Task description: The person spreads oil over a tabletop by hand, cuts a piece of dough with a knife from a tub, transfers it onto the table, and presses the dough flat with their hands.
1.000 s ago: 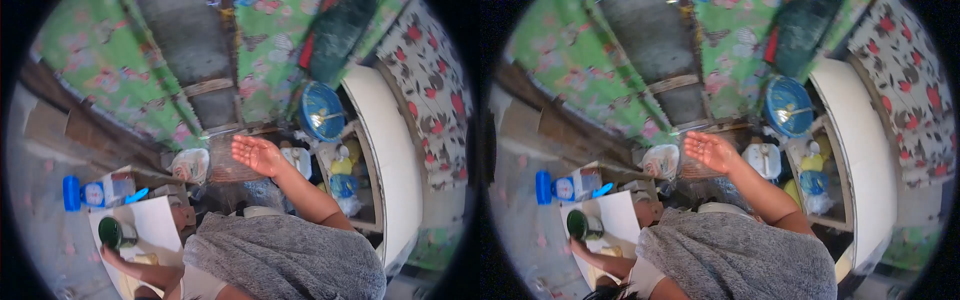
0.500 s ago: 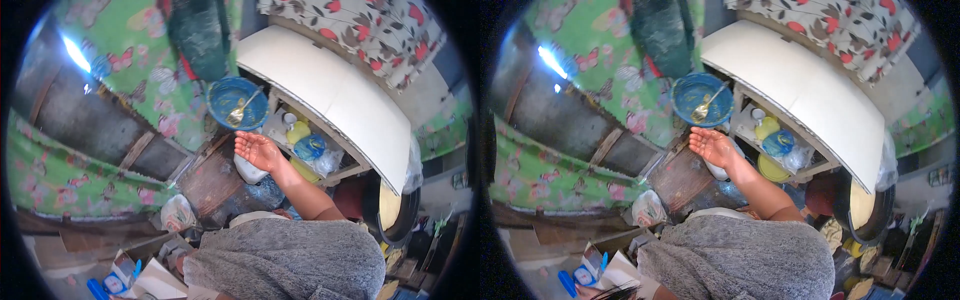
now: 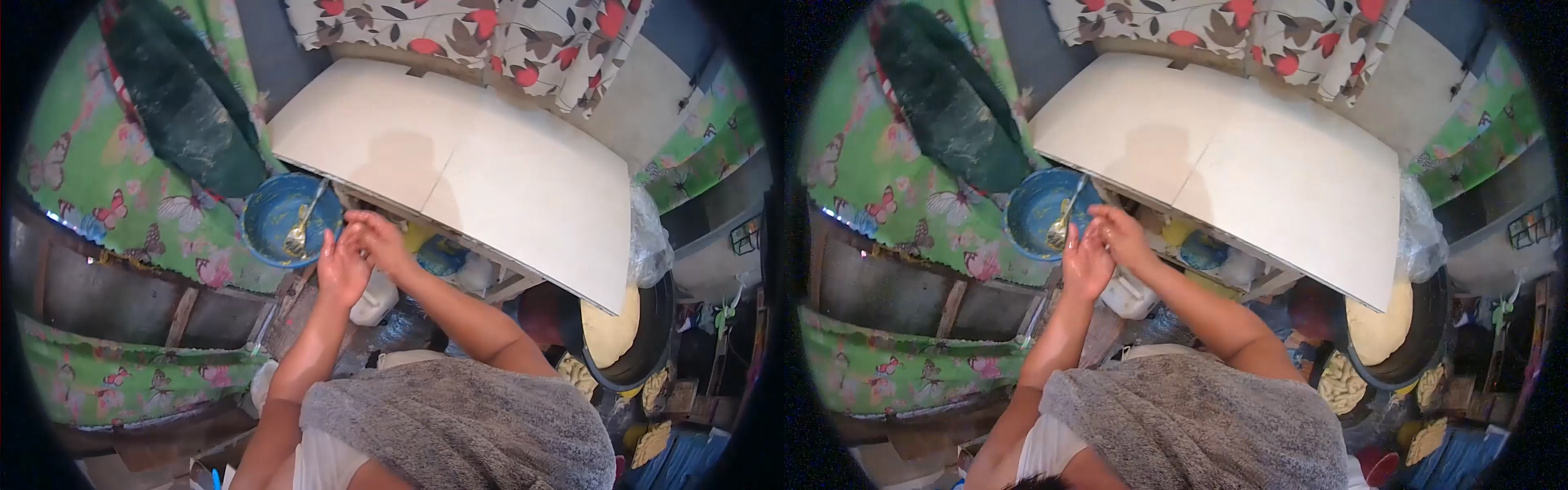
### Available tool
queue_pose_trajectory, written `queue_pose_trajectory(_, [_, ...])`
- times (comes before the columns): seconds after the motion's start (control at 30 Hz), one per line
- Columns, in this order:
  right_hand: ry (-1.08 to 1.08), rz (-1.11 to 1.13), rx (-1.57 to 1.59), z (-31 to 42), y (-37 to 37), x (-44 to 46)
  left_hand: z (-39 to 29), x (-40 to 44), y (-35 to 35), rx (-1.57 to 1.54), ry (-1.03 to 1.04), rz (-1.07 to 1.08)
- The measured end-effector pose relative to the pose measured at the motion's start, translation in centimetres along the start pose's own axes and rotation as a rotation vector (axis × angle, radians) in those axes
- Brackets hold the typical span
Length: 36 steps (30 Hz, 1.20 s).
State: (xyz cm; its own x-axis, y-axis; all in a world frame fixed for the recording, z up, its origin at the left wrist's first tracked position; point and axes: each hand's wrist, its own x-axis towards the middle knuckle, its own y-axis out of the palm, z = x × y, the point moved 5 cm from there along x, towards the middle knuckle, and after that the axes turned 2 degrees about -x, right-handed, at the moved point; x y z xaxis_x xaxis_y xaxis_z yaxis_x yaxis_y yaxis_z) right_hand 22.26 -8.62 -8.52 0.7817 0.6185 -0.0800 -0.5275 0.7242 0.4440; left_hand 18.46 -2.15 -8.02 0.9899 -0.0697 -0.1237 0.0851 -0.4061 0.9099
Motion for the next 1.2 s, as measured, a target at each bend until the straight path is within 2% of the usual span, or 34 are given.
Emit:
queue_pose_trajectory(0.03, [-0.289, -0.141, -0.354, 2.0, -1.9, -0.6, 1.2, 1.3, 0.8, 0.062, 0.059, -0.016])
queue_pose_trajectory(0.07, [-0.279, -0.152, -0.354, 2.1, -2.6, -1.7, 2.5, 2.7, 1.3, 0.056, 0.047, -0.021])
queue_pose_trajectory(0.13, [-0.592, -0.198, -1.133, 3.1, -2.2, -4.5, 5.0, 4.9, 2.5, 0.105, -0.027, 0.051])
queue_pose_trajectory(0.17, [-0.587, -0.205, -1.137, 3.5, -3.3, -4.5, 6.4, 5.6, 3.2, 0.102, -0.035, 0.053])
queue_pose_trajectory(0.23, [-0.321, -0.209, -0.84, 3.6, -6.9, -4.1, 8.8, 6.5, 4.3, 0.282, 0.075, -0.206])
queue_pose_trajectory(0.27, [-0.33, -0.314, -0.9, 4.9, -9.9, -3.3, 10.7, 6.4, 6.2, 0.38, 0.064, -0.049])
queue_pose_trajectory(0.3, [-0.486, -0.478, -0.681, 4.5, -14.0, -2.4, 12.4, 6.5, 6.0, 0.376, 0.062, -0.049])
queue_pose_trajectory(0.37, [-0.465, -0.508, -0.758, 4.7, -17.3, -2.4, 14.8, 7.3, 6.1, 0.784, 0.109, 0.168])
queue_pose_trajectory(0.4, [-0.452, -0.537, -0.832, 5.1, -18.8, -2.1, 14.1, 8.3, 6.2, 0.789, 0.114, 0.171])
queue_pose_trajectory(0.47, [-0.43, -0.596, -0.977, 6.2, -21.0, -0.9, 11.6, 10.6, 6.3, 1.085, 0.037, 0.318])
queue_pose_trajectory(0.5, [-0.42, -0.627, -1.05, 6.8, -21.6, 0.0, 9.1, 11.9, 5.7, 1.404, 0.184, 0.255])
queue_pose_trajectory(0.53, [-0.433, -0.583, -1.123, 7.0, -20.9, 0.8, 6.7, 13.3, 4.8, 1.715, 0.339, 0.181])
queue_pose_trajectory(0.6, [-0.424, -0.404, -1.248, 7.0, -18.8, 3.7, 2.1, 16.3, 1.7, 1.936, 0.567, 0.017])
queue_pose_trajectory(0.63, [-0.417, -0.285, -1.31, 7.0, -17.7, 5.4, 0.2, 18.3, 0.1, 2.136, 0.509, -0.073])
queue_pose_trajectory(0.67, [-0.431, -0.167, -1.381, 6.5, -16.9, 7.6, -1.6, 20.4, -2.2, 2.185, 0.488, -0.133])
queue_pose_trajectory(0.7, [-0.423, -0.034, -1.502, 6.1, -16.3, 9.6, -3.0, 22.2, -3.1, 2.308, 0.383, -0.202])
queue_pose_trajectory(0.77, [-0.257, 0.029, -1.704, 4.8, -17.4, 13.8, -5.4, 25.9, -5.3, 2.516, 0.226, -0.348])
queue_pose_trajectory(0.8, [-0.245, 0.022, -1.709, 5.6, -18.8, 15.1, -6.3, 27.4, -4.9, 2.53, 0.18, -0.392])
queue_pose_trajectory(0.87, [-0.045, -0.131, -1.813, 7.4, -23.0, 17.9, -7.5, 30.7, -4.7, 2.543, 0.115, -0.423])
queue_pose_trajectory(0.93, [0.141, -0.269, -1.816, 9.5, -28.4, 18.9, -7.9, 33.9, -5.0, 2.582, 0.144, -0.506])
queue_pose_trajectory(1.07, [0.309, -0.679, -1.826, 13.4, -39.8, 14.3, -4.0, 39.1, -2.4, 2.571, 0.135, -0.377])
queue_pose_trajectory(1.2, [0.459, -1.13, -1.745, 15.7, -50.0, 1.6, 6.6, 40.7, 1.7, 2.688, 0.186, 0.178])
